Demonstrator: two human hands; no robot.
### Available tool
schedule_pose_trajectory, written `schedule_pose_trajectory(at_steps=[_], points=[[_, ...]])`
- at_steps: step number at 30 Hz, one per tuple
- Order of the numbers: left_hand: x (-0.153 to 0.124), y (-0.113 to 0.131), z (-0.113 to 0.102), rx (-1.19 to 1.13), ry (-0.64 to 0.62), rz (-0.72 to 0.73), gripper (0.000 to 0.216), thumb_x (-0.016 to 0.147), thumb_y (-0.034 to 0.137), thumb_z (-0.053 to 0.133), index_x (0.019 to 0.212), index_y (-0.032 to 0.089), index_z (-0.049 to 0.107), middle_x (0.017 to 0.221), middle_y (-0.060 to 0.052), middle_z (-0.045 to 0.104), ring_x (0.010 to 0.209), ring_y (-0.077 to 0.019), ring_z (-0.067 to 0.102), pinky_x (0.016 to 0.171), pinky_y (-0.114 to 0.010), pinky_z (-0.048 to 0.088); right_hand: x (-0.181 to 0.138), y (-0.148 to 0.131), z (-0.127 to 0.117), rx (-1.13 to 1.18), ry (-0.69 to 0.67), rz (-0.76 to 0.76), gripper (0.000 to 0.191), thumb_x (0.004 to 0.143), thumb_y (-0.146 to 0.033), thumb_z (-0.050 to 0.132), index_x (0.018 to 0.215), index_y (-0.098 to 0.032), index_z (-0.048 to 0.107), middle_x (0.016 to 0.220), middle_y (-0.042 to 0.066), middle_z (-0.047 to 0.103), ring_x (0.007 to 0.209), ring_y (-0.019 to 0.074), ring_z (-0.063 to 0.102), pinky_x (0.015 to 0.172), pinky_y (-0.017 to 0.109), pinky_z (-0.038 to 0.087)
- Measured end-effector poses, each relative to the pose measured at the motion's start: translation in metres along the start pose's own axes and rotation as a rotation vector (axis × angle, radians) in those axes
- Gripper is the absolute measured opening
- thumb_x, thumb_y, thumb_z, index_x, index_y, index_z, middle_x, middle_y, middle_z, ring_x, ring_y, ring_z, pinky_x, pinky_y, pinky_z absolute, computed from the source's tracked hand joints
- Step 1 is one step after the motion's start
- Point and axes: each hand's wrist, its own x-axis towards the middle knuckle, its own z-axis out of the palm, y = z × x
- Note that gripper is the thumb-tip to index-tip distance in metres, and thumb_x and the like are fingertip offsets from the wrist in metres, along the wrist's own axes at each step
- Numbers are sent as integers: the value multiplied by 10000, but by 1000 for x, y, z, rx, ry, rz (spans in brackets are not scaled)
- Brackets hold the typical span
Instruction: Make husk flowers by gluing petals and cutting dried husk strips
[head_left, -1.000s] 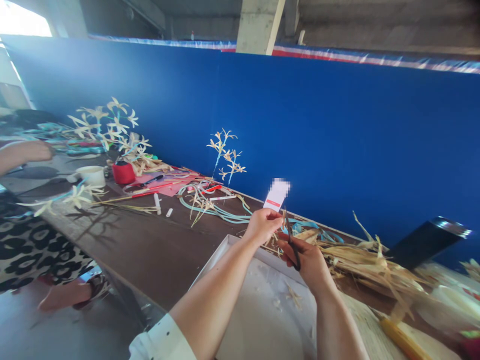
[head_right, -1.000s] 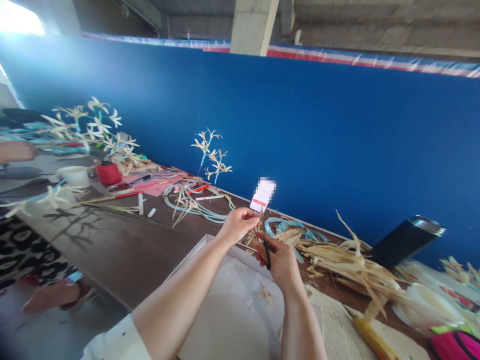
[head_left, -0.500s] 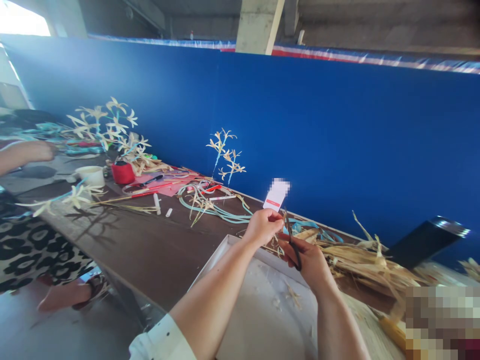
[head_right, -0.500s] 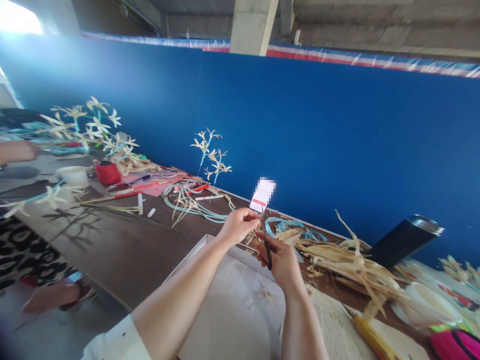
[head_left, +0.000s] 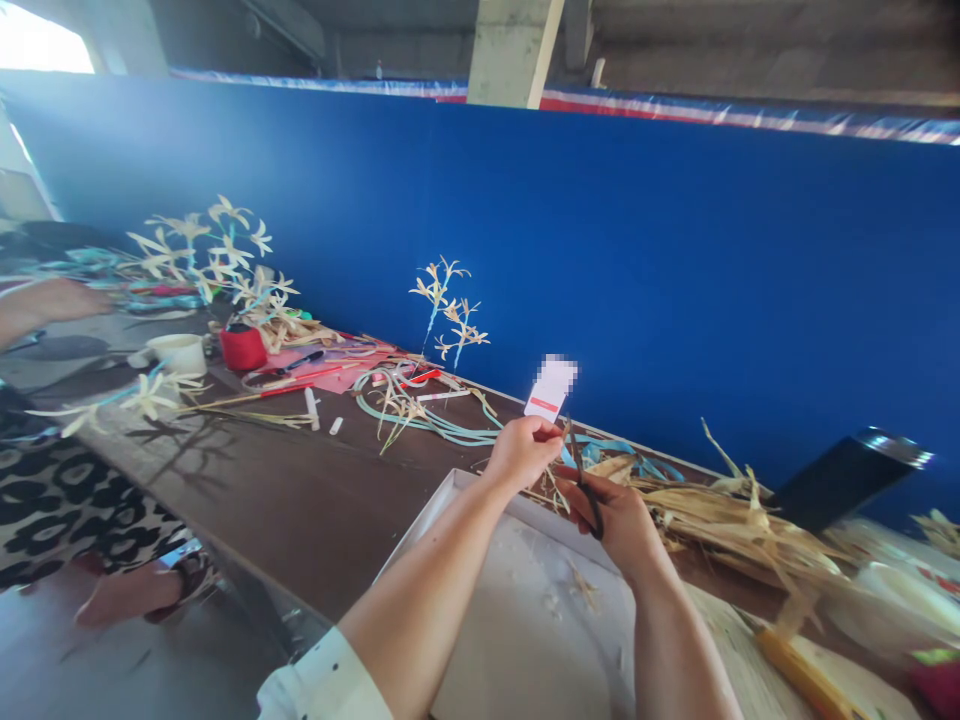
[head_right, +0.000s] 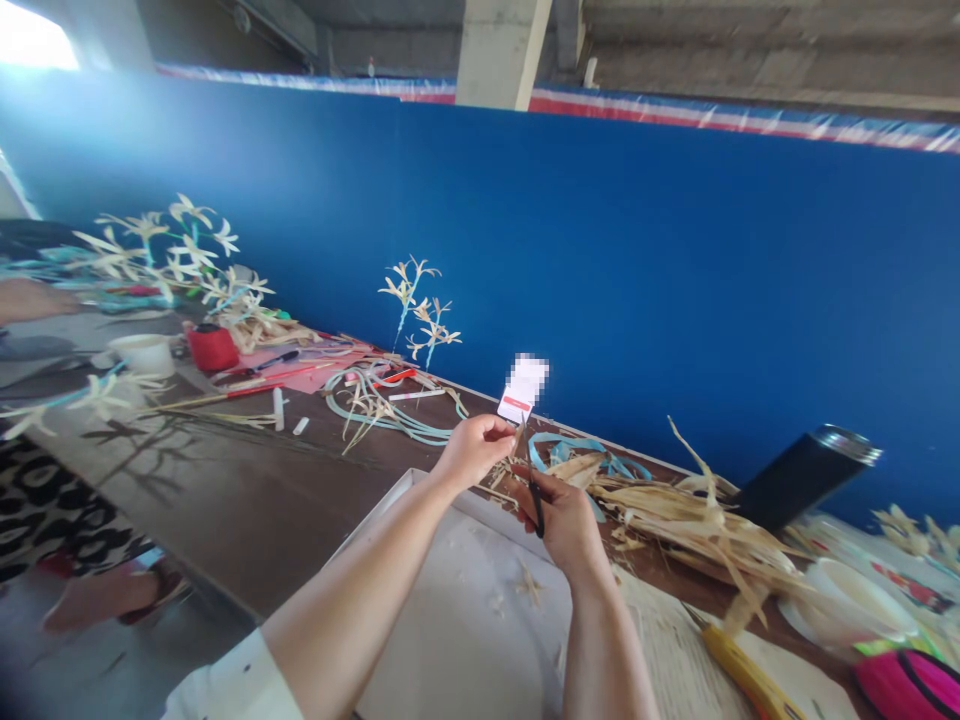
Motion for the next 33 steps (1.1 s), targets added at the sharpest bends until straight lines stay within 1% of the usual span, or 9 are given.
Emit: schedule_pose_trajectory(at_steps=[5,10,15,19,21,23,25,28,33], points=[[1,-3,1,-11,-19,3,215,715,269,534,857,164,656,807,-27,677,732,-129,606,672,-216,436,0,2,-1,9,-8,-2,554,669,-481,638,1079,-108,634,478,-24,503,425,97,403,433,234,288],[1,-1,0,-47,-13,-24,210,706,272,551,837,149,660,791,-36,676,714,-124,600,665,-214,434,-1,-1,0,-2,21,-16,546,665,-495,635,1063,-121,642,470,-31,493,423,97,392,429,233,275],[1,2,-2,-146,-32,-100,228,695,304,583,831,137,658,750,-47,672,667,-108,580,601,-195,428,1,2,1,92,104,13,613,640,-515,652,1106,-118,614,482,-30,496,443,113,423,446,242,298],[0,4,0,-259,-81,-139,207,715,275,561,843,129,631,821,-73,678,626,-98,569,514,-179,420,4,6,2,170,178,29,639,617,-504,679,1122,-121,600,541,-10,541,478,123,464,458,242,337],[-1,4,1,-308,-106,-156,180,726,241,543,848,127,610,856,-79,677,608,-96,570,486,-179,426,4,6,2,174,189,27,628,612,-498,686,1112,-126,606,550,-6,549,481,122,466,459,240,343],[-1,3,4,-327,-107,-156,159,730,215,537,848,127,597,862,-78,675,609,-96,580,499,-186,445,4,6,3,164,171,13,622,616,-510,678,1106,-132,611,529,-12,539,471,124,463,451,241,337],[0,0,6,-322,-97,-140,149,735,215,539,842,129,597,839,-72,675,609,-94,587,532,-193,460,4,6,4,163,148,4,631,618,-531,667,1104,-132,614,503,-17,524,461,130,465,441,242,328],[1,-6,9,-270,-64,-93,168,742,267,547,820,133,610,790,-58,673,599,-94,586,560,-193,455,5,8,5,180,138,11,632,612,-534,669,1094,-128,620,511,-6,541,481,146,493,442,243,337],[0,-7,8,-103,16,-19,226,734,353,555,765,144,633,672,-21,650,573,-101,559,549,-188,414,6,11,6,226,142,27,513,616,-462,693,1033,-166,652,561,19,592,492,142,507,446,239,361]])
